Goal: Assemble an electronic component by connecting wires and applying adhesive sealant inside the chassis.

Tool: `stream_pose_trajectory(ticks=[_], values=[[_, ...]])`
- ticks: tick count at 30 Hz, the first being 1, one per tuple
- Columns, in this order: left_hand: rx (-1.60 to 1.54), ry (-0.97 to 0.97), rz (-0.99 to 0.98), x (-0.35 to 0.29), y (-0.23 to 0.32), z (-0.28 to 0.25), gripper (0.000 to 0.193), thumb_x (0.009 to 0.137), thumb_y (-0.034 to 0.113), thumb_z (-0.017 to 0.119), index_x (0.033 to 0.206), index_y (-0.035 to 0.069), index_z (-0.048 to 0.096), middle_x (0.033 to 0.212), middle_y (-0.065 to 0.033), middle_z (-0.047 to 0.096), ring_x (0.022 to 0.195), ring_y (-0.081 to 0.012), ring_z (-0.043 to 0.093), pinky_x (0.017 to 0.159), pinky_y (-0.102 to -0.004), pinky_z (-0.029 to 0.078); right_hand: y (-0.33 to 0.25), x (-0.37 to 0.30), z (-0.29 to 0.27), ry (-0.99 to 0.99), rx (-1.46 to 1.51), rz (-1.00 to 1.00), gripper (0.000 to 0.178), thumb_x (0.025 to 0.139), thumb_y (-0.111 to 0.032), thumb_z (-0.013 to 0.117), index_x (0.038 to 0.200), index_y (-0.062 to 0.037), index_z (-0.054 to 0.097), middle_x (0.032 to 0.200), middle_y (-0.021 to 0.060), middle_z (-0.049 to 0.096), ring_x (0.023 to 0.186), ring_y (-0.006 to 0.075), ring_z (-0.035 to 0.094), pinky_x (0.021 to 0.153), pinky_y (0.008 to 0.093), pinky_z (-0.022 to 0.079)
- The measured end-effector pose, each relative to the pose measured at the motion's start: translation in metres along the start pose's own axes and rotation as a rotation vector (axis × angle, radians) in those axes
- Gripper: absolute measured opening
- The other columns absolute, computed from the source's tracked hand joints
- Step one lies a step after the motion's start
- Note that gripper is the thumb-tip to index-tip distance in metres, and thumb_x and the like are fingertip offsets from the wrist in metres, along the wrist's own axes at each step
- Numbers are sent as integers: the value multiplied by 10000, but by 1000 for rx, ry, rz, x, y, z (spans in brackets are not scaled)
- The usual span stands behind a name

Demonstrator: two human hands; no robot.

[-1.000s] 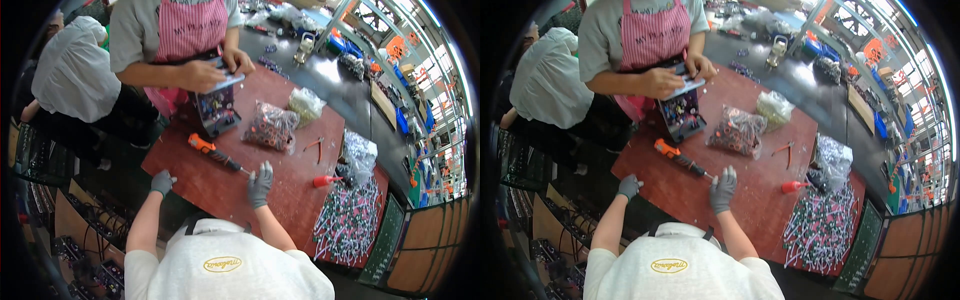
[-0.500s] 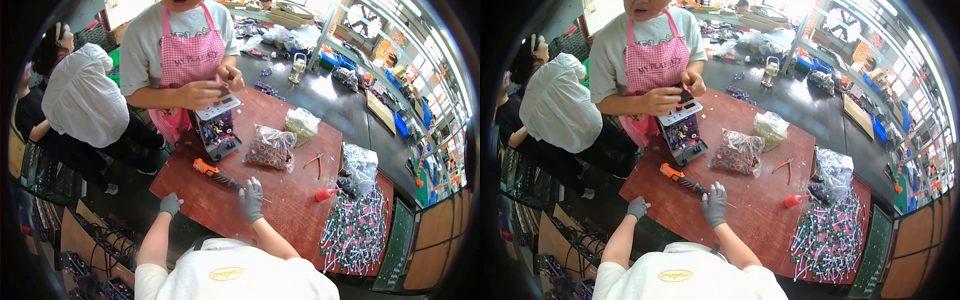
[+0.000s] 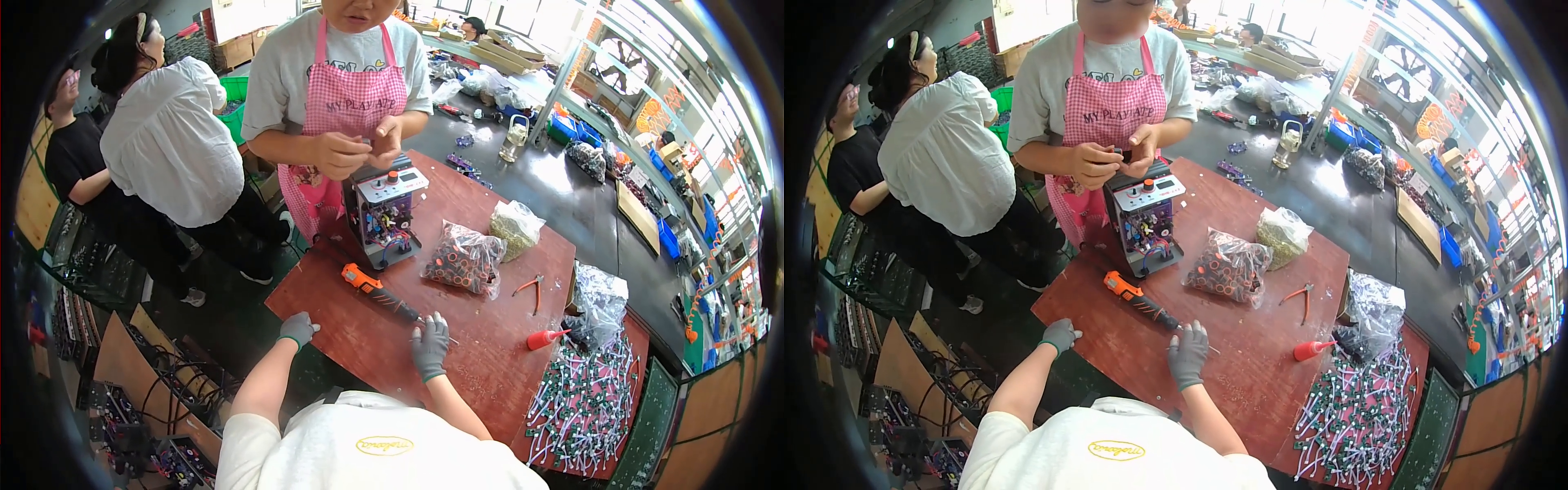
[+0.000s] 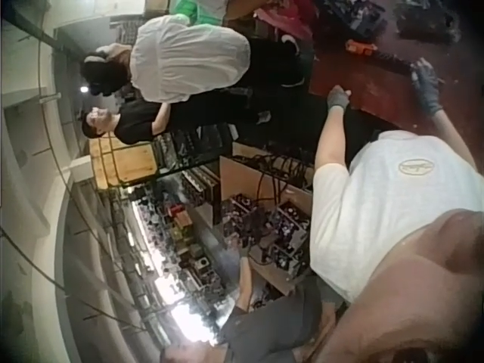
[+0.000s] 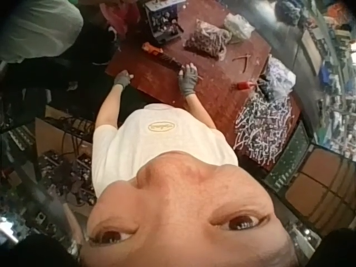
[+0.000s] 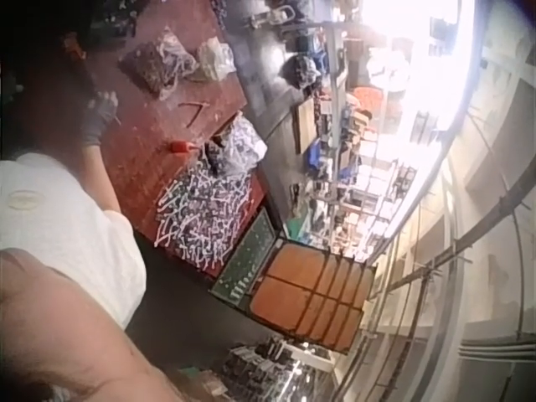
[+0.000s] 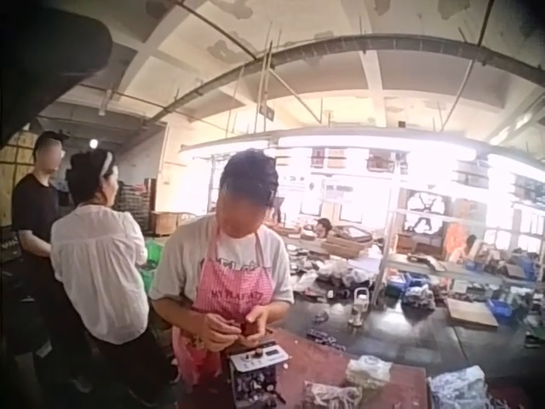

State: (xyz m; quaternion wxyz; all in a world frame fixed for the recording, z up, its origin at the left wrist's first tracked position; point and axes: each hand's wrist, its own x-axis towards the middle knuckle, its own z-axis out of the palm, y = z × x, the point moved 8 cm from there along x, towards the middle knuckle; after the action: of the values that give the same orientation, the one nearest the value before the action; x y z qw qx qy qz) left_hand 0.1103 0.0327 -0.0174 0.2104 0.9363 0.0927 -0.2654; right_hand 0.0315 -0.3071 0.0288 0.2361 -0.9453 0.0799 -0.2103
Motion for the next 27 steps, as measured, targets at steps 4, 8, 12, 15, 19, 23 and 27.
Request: stream_pose_trajectory(ticks=[4, 8, 12, 15, 19, 23, 27], values=[[-13, -12, -9, 4, -2, 2, 259, 831, 303, 654, 889, 60, 586, 749, -109, 658, 736, -261, 649, 720, -396, 475, -7, 2, -2, 7, 1, -7, 425, 809, -195, 592, 1166, 15, 497, 1286, 238, 452, 1212, 403, 400, 1036, 475, 317], [-49, -15, -10, 1, 1, 1, 257, 825, 298, 662, 887, 60, 587, 741, -108, 657, 727, -263, 648, 711, -397, 477, -7, 0, -1, -1, -14, -2, 427, 810, -197, 591, 1174, 5, 499, 1290, 236, 453, 1212, 399, 400, 1037, 473, 317], [-47, -14, -16, 7, -6, 7, 256, 825, 292, 668, 862, 56, 577, 702, -96, 645, 674, -237, 637, 671, -379, 470, -9, -1, -3, -17, -10, 3, 433, 811, -200, 589, 1185, 0, 502, 1299, 234, 452, 1214, 396, 399, 1038, 472, 316], [-43, -2, 0, 6, -4, 5, 247, 826, 274, 676, 839, 53, 567, 669, -85, 633, 615, -208, 623, 628, -358, 462, -9, 0, -2, -20, -17, 7, 438, 813, -200, 588, 1190, 3, 499, 1298, 233, 453, 1217, 393, 397, 1040, 472, 312], [-95, -8, -19, 6, -5, 6, 237, 821, 261, 679, 838, 54, 566, 659, -86, 627, 603, -208, 622, 616, -361, 463, -7, -4, 1, -39, -29, 22, 453, 813, -201, 591, 1196, 22, 499, 1316, 237, 442, 1223, 408, 391, 1044, 473, 313], [-88, -30, -8, 7, -2, 5, 264, 828, 308, 655, 882, 59, 583, 749, -109, 656, 673, -255, 646, 686, -383, 482, -8, -8, 1, -34, -41, 26, 455, 813, -196, 587, 1203, 16, 487, 1310, 235, 442, 1223, 406, 392, 1044, 475, 308], [-41, -40, -3, 2, -3, 0, 297, 826, 333, 649, 899, 52, 588, 779, -123, 661, 751, -269, 652, 705, -408, 485, -21, -7, 1, -13, -33, -38, 446, 811, -176, 584, 1200, 9, 470, 1285, 237, 447, 1213, 404, 398, 1038, 480, 310]])
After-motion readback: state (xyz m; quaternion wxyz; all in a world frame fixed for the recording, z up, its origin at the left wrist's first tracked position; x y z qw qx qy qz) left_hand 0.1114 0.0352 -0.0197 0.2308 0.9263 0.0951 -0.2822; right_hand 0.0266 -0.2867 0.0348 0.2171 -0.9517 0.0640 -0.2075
